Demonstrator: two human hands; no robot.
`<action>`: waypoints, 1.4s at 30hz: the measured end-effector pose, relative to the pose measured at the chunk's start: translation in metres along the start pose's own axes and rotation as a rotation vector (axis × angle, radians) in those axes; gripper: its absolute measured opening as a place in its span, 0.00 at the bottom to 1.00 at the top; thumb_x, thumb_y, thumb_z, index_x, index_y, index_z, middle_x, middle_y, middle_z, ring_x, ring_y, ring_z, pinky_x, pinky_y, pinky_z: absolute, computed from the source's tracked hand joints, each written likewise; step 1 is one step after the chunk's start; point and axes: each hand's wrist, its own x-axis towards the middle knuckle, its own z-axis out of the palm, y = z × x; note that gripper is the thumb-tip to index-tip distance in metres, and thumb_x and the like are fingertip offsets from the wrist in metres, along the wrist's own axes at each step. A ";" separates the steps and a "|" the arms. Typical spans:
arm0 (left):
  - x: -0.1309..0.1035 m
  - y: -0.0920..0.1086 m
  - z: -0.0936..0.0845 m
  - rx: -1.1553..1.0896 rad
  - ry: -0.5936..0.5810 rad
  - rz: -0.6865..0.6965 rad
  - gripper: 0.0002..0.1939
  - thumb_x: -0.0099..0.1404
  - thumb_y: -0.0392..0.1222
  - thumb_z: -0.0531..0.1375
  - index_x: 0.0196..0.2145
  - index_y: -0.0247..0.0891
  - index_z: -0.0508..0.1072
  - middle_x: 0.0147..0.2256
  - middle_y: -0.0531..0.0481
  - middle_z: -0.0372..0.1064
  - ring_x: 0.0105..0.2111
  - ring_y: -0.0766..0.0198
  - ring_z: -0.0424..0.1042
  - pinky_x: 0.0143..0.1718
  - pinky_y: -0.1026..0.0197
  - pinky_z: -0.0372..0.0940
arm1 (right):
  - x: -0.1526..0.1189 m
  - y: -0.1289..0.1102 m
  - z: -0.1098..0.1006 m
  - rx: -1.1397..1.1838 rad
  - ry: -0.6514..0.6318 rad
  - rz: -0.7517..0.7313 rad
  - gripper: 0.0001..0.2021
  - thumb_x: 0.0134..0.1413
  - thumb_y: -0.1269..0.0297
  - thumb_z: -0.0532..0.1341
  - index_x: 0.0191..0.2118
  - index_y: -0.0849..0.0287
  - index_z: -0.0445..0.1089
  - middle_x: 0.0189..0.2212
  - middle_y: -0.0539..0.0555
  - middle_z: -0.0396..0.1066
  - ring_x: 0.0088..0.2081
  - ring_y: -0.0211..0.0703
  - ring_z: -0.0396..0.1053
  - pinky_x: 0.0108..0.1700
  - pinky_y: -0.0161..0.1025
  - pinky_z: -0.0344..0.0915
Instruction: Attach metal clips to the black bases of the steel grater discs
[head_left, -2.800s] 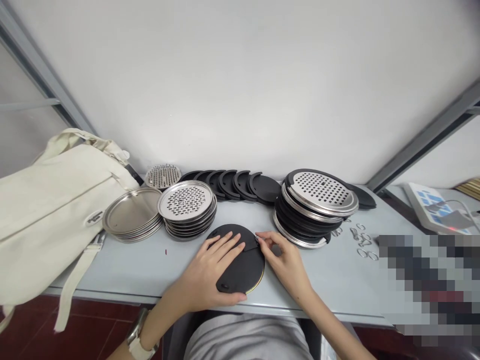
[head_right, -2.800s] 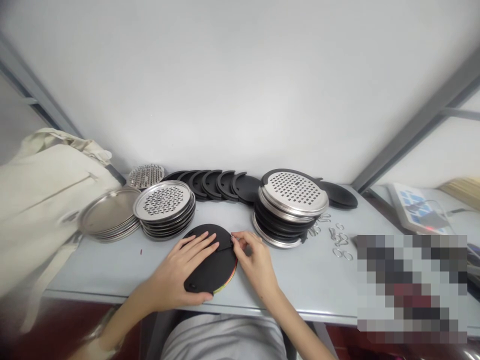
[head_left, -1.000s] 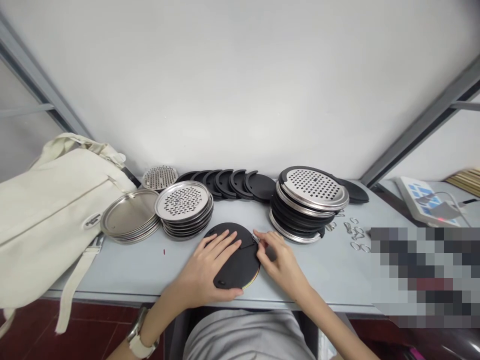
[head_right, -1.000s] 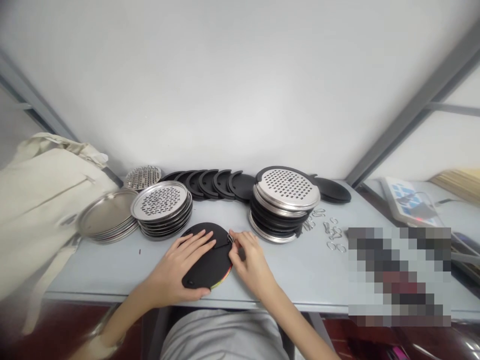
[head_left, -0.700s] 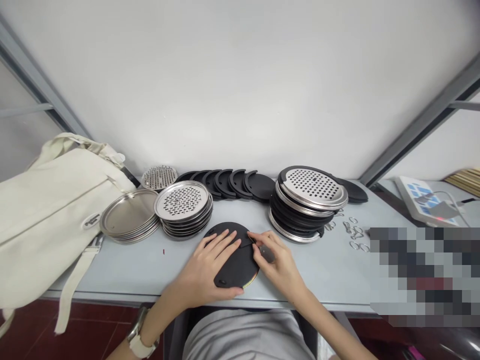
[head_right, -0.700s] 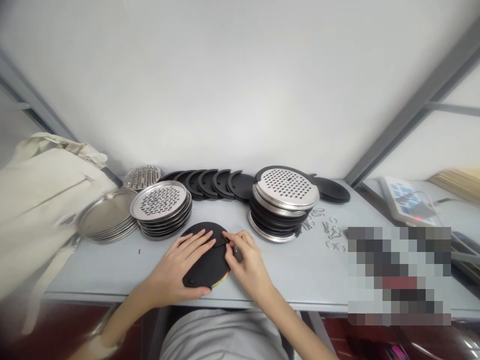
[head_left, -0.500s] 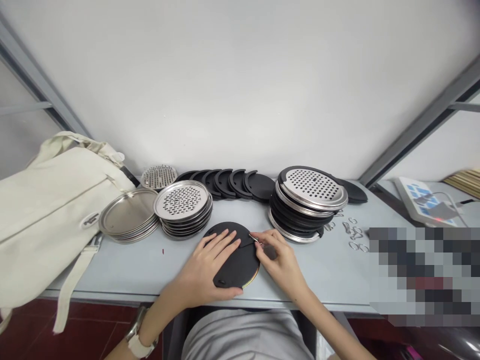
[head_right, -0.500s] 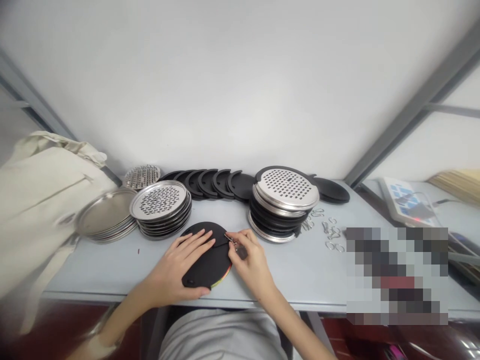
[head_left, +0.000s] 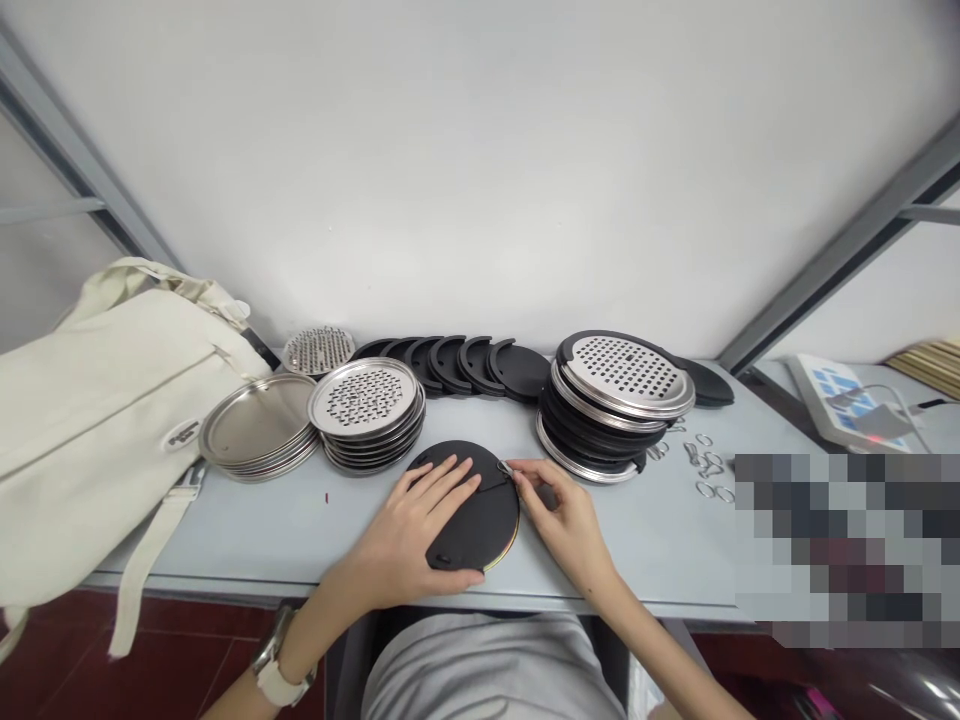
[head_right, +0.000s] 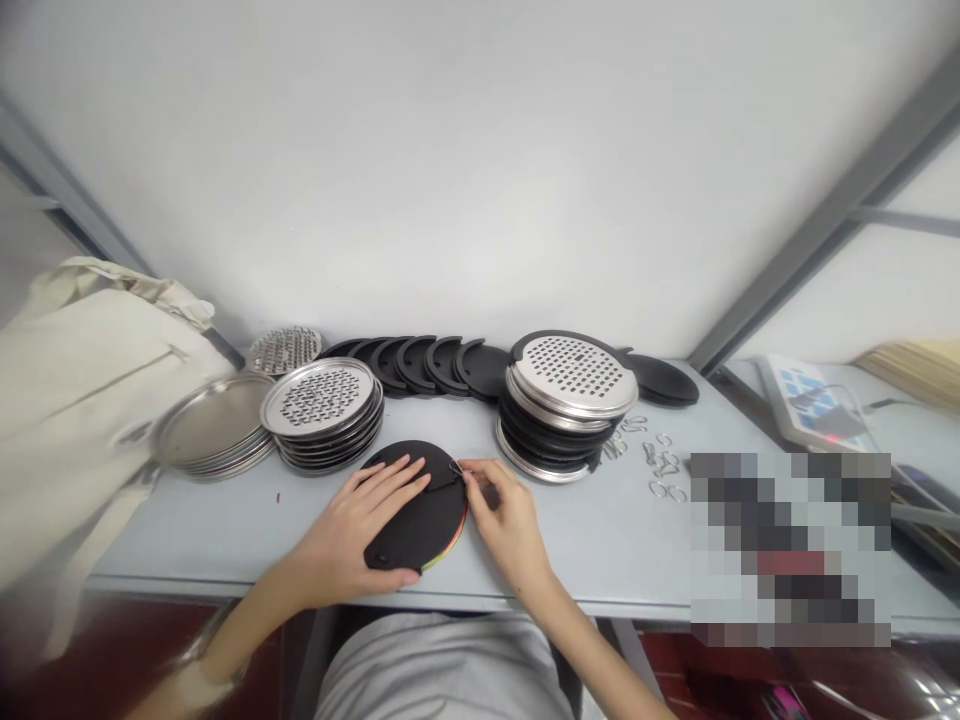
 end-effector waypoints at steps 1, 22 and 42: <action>0.000 0.000 0.000 0.002 -0.004 0.000 0.45 0.61 0.62 0.60 0.68 0.40 0.49 0.67 0.43 0.46 0.66 0.48 0.47 0.64 0.45 0.46 | 0.000 -0.001 0.000 -0.001 0.003 0.005 0.13 0.64 0.58 0.56 0.43 0.59 0.74 0.34 0.56 0.75 0.36 0.46 0.72 0.39 0.39 0.67; 0.000 0.000 0.002 0.018 -0.006 -0.002 0.45 0.61 0.62 0.61 0.67 0.38 0.50 0.67 0.43 0.46 0.66 0.47 0.47 0.64 0.44 0.46 | -0.003 0.001 0.002 0.022 -0.097 0.014 0.16 0.66 0.58 0.52 0.52 0.60 0.69 0.27 0.50 0.68 0.28 0.40 0.65 0.31 0.33 0.60; 0.000 0.000 0.001 0.053 -0.010 0.007 0.44 0.62 0.62 0.59 0.67 0.38 0.50 0.67 0.44 0.45 0.67 0.48 0.46 0.64 0.45 0.45 | -0.001 0.006 0.003 0.027 -0.096 0.040 0.18 0.66 0.58 0.52 0.51 0.61 0.72 0.37 0.56 0.76 0.38 0.46 0.72 0.39 0.38 0.67</action>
